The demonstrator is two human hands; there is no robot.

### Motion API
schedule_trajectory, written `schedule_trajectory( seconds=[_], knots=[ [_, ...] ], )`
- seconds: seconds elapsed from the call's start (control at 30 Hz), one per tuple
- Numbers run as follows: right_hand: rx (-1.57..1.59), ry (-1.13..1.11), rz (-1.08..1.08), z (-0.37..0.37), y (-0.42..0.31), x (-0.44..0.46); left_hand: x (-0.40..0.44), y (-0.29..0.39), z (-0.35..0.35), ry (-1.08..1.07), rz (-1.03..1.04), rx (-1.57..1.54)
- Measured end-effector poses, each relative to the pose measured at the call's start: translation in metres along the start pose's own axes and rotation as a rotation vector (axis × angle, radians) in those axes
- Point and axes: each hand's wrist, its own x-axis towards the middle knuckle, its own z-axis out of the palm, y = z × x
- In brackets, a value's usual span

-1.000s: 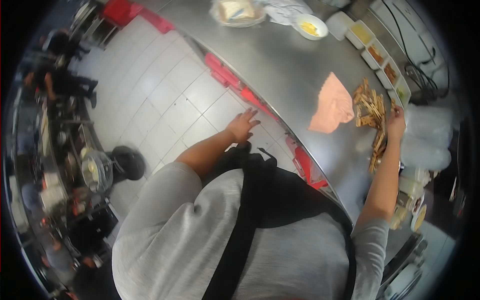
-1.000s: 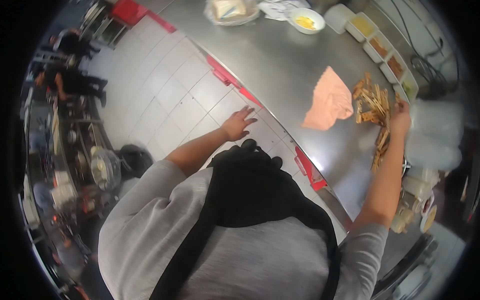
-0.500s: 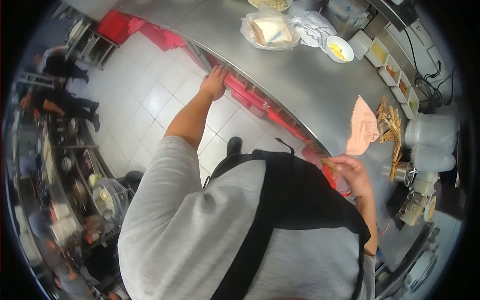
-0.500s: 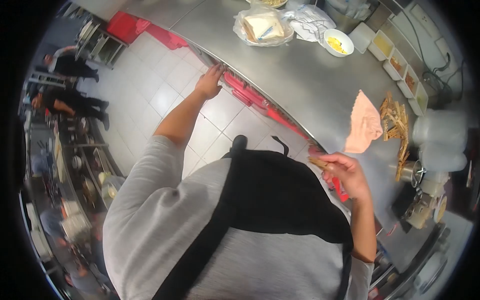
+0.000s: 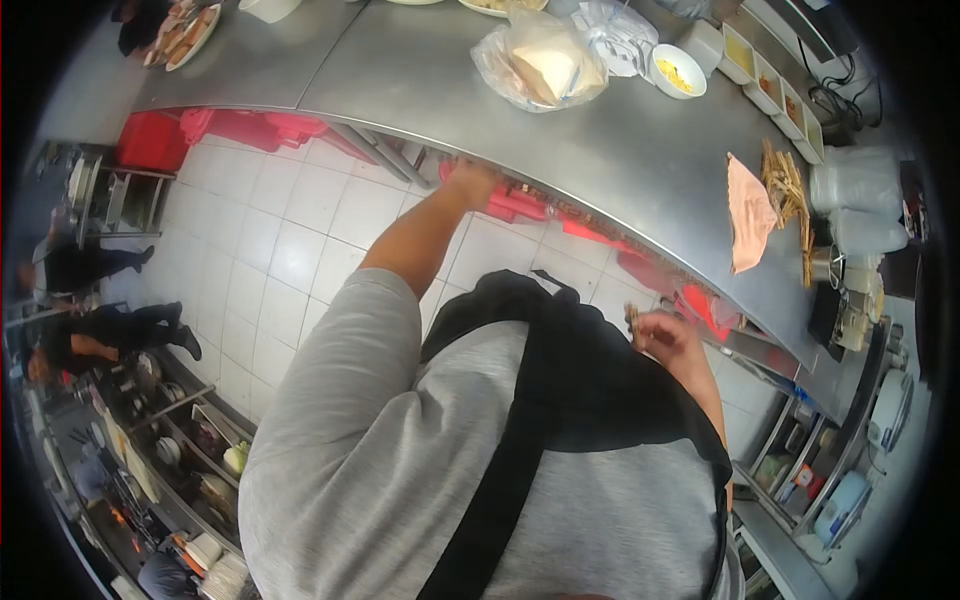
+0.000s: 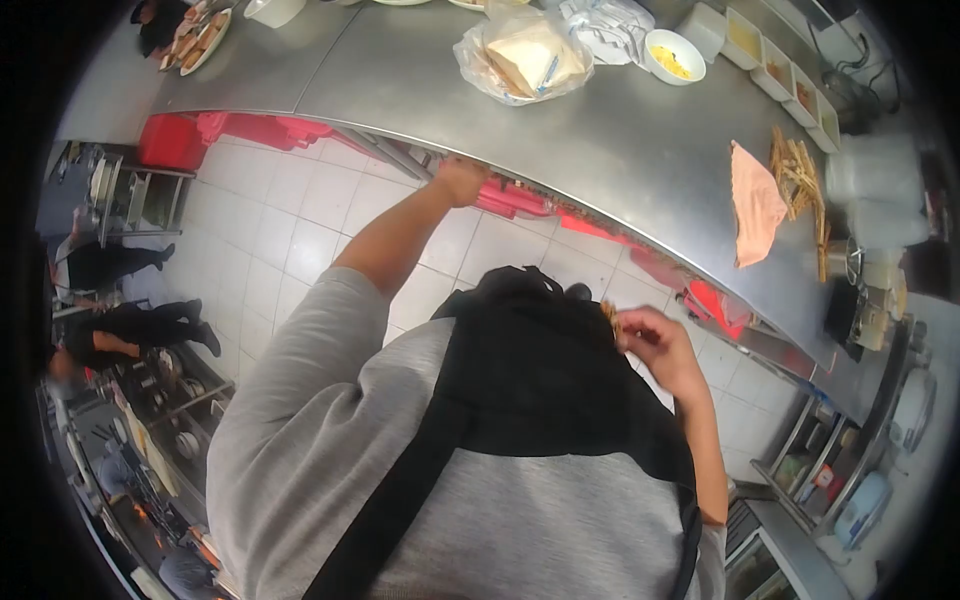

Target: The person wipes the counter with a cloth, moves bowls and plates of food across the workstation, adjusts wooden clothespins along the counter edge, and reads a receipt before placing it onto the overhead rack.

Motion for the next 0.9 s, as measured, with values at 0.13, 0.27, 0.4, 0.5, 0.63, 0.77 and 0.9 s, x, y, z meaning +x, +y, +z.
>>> schedule_trajectory(
  seconds=[0.13,0.27,0.4,0.5,0.63,0.77,0.9],
  knots=[
    [0.24,-0.051,0.098,0.027,0.022,0.067,0.007,-0.025,0.01,-0.035,0.173,-0.208],
    [0.43,-0.218,0.242,0.08,0.056,0.156,0.007,-0.035,0.017,-0.097,0.22,-0.333],
    [0.477,-0.247,0.299,0.122,0.071,0.21,-0.005,-0.036,0.011,-0.204,0.162,-0.523],
    [0.387,-0.229,0.288,0.138,0.062,0.227,-0.02,-0.028,-0.004,-0.113,0.154,-0.426],
    [0.361,-0.224,0.327,0.157,0.053,0.234,-0.02,-0.031,0.008,-0.05,0.133,-0.334],
    [0.421,-0.164,0.348,0.168,0.055,0.239,-0.031,-0.026,-0.002,-0.05,0.119,-0.444],
    [0.489,-0.103,0.312,0.174,0.055,0.247,-0.03,-0.026,0.001,-0.085,0.107,-0.454]
  ],
)
